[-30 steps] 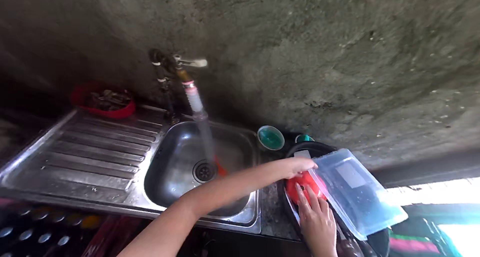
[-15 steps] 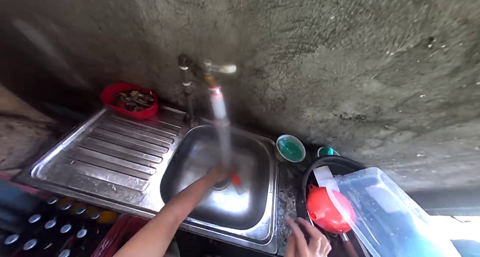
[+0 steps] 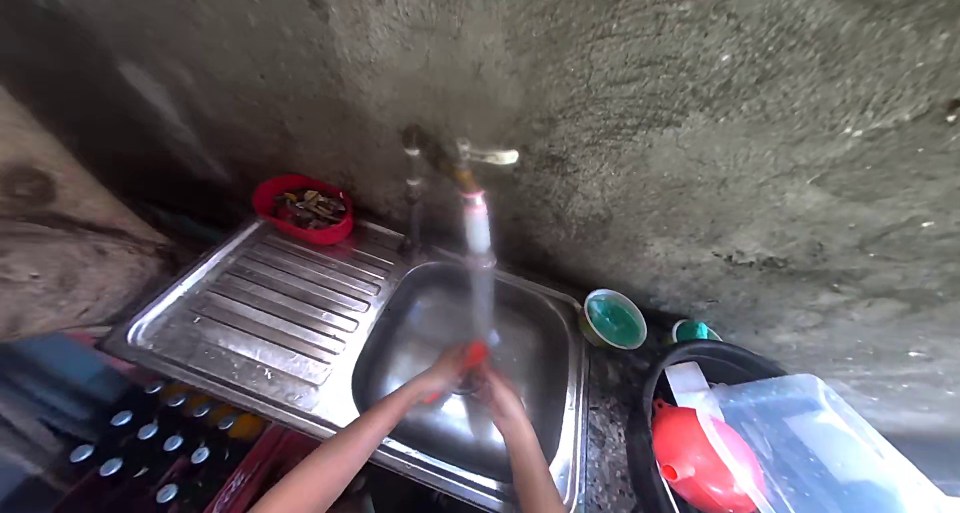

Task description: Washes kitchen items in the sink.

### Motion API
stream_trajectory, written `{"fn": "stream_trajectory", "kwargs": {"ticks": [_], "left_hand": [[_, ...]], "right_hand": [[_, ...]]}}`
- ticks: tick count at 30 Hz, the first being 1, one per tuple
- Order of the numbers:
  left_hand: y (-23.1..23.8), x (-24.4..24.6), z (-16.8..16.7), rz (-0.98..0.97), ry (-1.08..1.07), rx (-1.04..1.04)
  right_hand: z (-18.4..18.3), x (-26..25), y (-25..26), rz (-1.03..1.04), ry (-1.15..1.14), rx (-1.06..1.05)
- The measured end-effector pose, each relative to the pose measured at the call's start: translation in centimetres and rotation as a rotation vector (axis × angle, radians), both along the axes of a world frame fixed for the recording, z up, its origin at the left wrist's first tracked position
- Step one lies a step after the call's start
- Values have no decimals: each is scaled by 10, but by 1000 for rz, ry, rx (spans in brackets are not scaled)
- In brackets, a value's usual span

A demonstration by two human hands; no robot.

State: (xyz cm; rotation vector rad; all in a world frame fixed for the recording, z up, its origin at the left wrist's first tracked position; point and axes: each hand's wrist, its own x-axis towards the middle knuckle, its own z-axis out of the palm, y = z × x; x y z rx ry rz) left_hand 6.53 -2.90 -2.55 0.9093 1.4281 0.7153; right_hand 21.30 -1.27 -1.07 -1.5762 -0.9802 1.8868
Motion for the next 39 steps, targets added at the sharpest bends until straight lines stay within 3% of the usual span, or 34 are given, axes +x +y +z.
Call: {"fn": "stream_trajectory", "kwargs": {"ticks": [4,8,11,13,16,19,21,23,26,33,36,39], "left_hand": [[-13,-2,20,136,-232,-42],[-16,-10,24,138,-272,-99],[-13,-8,26,171,-320,-139],[-3,-4,26,214,-280,-165],[15,1,33,169,-127,-166],[27,7,39,148,-62,-129],[32,8,43,172,-136,-88],[34,7,46,195,-269,-77],[40,1,39,281,-375,-104],[37,-6,35,423,-457,-179],[36,-8,38,369,-445,-101],[32,-11,48,352,-252,-6]], "right_hand": [[-21,-43,21,-125,108,66],[-7,-46,27,91,-274,203],[40,-31,44,340,-563,326],[77,-23,67,257,-640,554],[147,-24,100,118,-546,959],[218,-41,114,202,-404,1318],[247,-59,126,287,-437,1486],[264,-70,124,326,-522,1459],[263,-77,115,247,-465,1450],[243,-82,90,163,-395,1722],[239,-61,103,177,-337,1582],[204,-7,119,5,-552,1152]]}}
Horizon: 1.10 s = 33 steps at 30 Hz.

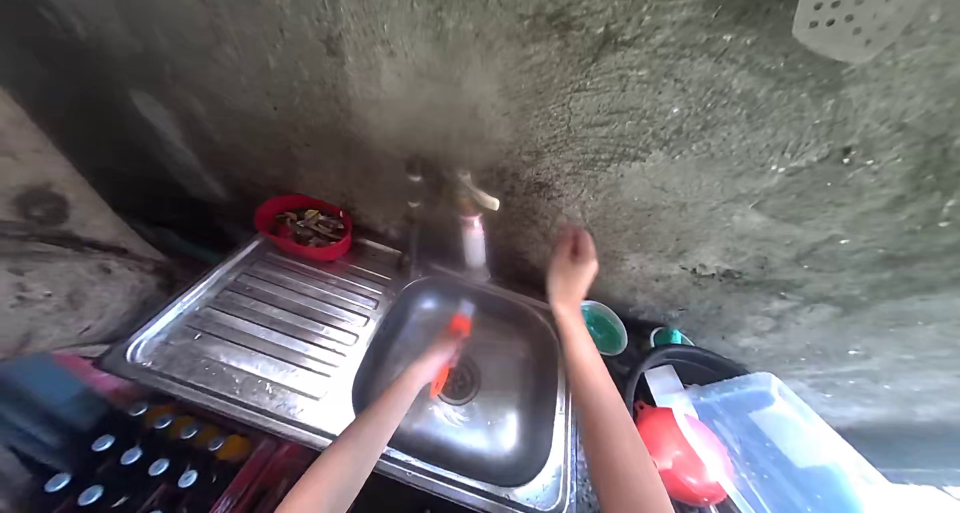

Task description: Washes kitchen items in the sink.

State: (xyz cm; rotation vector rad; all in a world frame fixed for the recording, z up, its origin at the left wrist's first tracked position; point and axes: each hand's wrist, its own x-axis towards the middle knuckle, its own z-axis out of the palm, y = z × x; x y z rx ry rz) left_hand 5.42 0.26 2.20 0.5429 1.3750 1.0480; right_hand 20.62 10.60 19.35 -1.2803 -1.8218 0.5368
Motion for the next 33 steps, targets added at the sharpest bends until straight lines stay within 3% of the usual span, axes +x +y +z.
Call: {"fn": "stream_trajectory", "kwargs": {"ticks": [2,5,7,10,18,21,24,26,29,33], "left_hand": [[-8,-3,12,-3,104,-12],[-19,-13,18,-3,-67,5],[-28,-23,11,-79,-250,122],[-43,-28,16,-131,-331,232],[-56,-23,18,-132,-96,213],[-59,-23,25,-183,-59,172],[-60,-16,30,-192,-59,149],[-59,-5,34,-172,-84,140],[-51,19,32,-161,-52,91],[-43,42,10,-149,121,102]], "right_hand": [[-31,42,25,-230,-219,-289],[-70,86,45,-340,-588,-667],[-89,101,44,-379,-609,-689],[-99,105,38,-451,-541,-626],[-104,108,52,-478,-617,-635],[-72,104,47,-536,-471,-509],[-45,86,1,-448,-188,-327],[-62,60,-42,-325,29,-308],[-119,12,-93,-140,441,-507],[-160,-24,-113,-75,792,-712]]}}
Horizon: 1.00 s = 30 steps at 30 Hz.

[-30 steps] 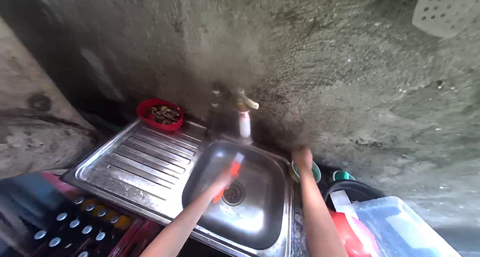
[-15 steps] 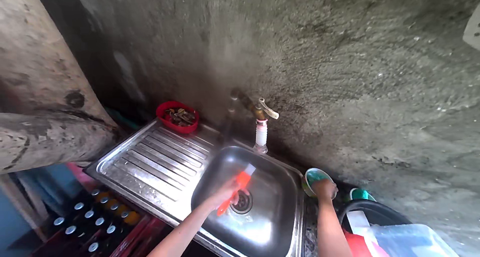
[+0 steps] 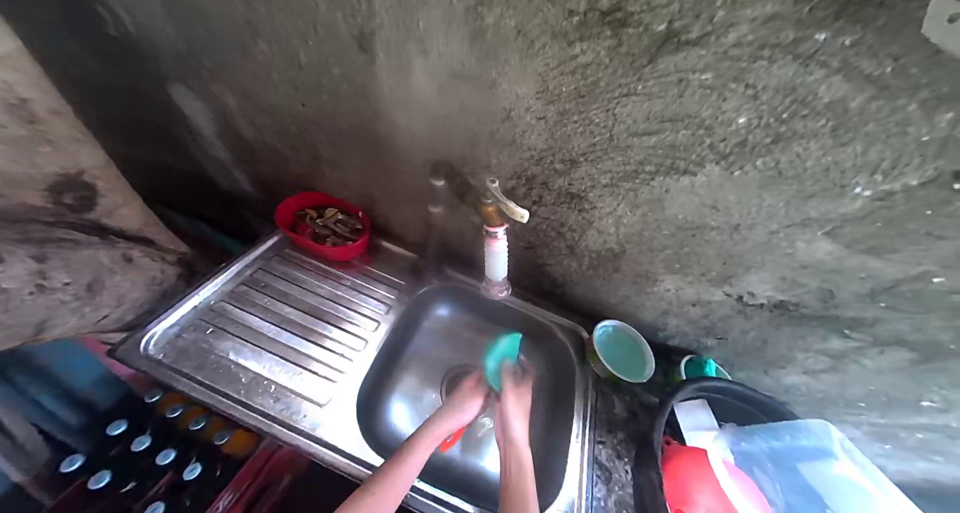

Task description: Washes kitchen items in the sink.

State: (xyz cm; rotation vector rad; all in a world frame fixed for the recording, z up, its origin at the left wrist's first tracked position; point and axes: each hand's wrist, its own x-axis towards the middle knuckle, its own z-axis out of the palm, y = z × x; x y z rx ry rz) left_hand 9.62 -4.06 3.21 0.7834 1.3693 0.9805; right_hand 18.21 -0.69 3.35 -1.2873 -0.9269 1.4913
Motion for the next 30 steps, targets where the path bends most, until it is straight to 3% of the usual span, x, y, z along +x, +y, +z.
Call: {"fn": "stream_trajectory", "kwargs": {"ticks": [4,9,12,16,20,27,30], "left_hand": [[-1,6,-17,-64,158,-12],[-1,16,-32,7,260,-123],[7,10,-35,-42,331,-153],[10,3,-40,-39,269,-178],[-2,14,-48,-16,309,-183],[-5,3,-45,-3,260,-250],[-24,4,-42,65,138,-292]], "right_hand": [[-23,1,10,21,22,-149],[-33,-13,20,28,-283,-202],[-39,-25,23,-12,-333,-243],[-51,-19,23,102,-264,-234],[-54,-19,21,153,-384,-255],[-69,-38,26,66,-346,-367],[-77,-8,41,-32,-321,-239]]}}
